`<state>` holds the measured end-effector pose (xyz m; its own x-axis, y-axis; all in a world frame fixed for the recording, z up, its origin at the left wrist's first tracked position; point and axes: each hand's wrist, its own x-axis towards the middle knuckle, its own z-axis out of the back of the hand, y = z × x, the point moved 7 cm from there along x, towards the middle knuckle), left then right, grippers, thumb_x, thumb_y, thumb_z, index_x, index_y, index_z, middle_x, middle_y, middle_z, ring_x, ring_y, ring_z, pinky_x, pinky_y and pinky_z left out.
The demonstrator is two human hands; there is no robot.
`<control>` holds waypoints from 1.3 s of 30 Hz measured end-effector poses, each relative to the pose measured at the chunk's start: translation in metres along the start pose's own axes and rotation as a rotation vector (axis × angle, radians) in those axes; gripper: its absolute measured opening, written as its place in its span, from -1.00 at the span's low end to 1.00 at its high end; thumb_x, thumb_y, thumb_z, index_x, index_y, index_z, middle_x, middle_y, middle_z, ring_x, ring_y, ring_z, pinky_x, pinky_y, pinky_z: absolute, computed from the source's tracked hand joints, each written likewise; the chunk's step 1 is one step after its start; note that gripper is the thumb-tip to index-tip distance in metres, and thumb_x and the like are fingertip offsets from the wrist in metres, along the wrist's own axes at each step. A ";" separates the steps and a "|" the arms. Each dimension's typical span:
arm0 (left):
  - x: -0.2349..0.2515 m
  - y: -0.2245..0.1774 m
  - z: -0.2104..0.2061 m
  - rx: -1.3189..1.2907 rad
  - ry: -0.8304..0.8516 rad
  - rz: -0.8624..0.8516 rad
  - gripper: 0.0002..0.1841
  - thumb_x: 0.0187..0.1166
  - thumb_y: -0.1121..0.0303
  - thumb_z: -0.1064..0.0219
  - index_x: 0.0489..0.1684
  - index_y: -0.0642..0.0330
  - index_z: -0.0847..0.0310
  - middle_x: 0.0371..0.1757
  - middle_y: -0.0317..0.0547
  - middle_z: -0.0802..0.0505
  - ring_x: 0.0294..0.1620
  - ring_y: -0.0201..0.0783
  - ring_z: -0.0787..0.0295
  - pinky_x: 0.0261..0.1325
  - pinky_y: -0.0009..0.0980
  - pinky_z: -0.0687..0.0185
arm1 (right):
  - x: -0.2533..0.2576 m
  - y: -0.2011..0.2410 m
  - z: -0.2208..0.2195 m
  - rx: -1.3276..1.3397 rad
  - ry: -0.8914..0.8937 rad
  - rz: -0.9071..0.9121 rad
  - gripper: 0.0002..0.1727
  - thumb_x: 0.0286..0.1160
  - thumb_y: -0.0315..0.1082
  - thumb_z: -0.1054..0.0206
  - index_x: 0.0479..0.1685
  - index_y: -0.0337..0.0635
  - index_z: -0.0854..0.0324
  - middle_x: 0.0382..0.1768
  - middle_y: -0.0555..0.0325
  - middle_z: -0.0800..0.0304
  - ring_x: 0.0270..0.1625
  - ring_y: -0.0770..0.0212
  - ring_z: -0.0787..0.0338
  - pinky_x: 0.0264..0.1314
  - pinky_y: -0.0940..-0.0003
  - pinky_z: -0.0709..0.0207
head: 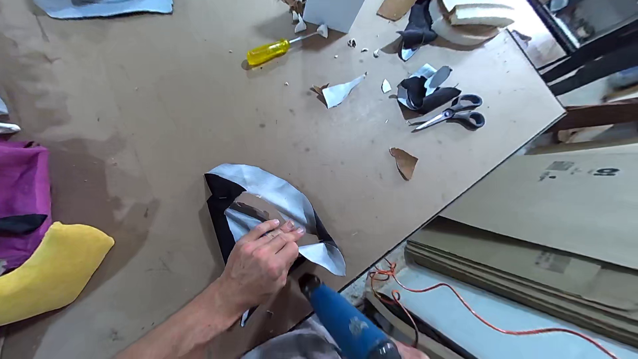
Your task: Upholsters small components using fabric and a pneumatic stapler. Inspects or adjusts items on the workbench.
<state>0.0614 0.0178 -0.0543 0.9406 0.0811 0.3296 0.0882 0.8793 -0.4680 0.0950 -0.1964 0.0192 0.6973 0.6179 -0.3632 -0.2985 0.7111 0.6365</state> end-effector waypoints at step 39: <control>0.038 -0.008 -0.024 0.006 -0.055 0.106 -0.64 0.57 0.07 -0.34 -0.61 0.07 -0.68 -0.52 -0.26 -0.67 -0.39 -0.27 -0.66 -0.33 -0.36 -0.58 | -0.007 -0.025 0.018 0.066 -0.197 -0.076 -0.54 0.26 -0.28 -0.53 0.16 -0.31 -0.78 -0.14 -0.07 -0.96 -0.18 0.05 -0.95 -0.14 0.01 -0.79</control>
<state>0.1038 0.0028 -0.0576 0.9250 0.1990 0.3237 -0.0125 0.8673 -0.4977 0.1098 -0.2250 0.0181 0.8319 0.4811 -0.2764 -0.2011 0.7257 0.6580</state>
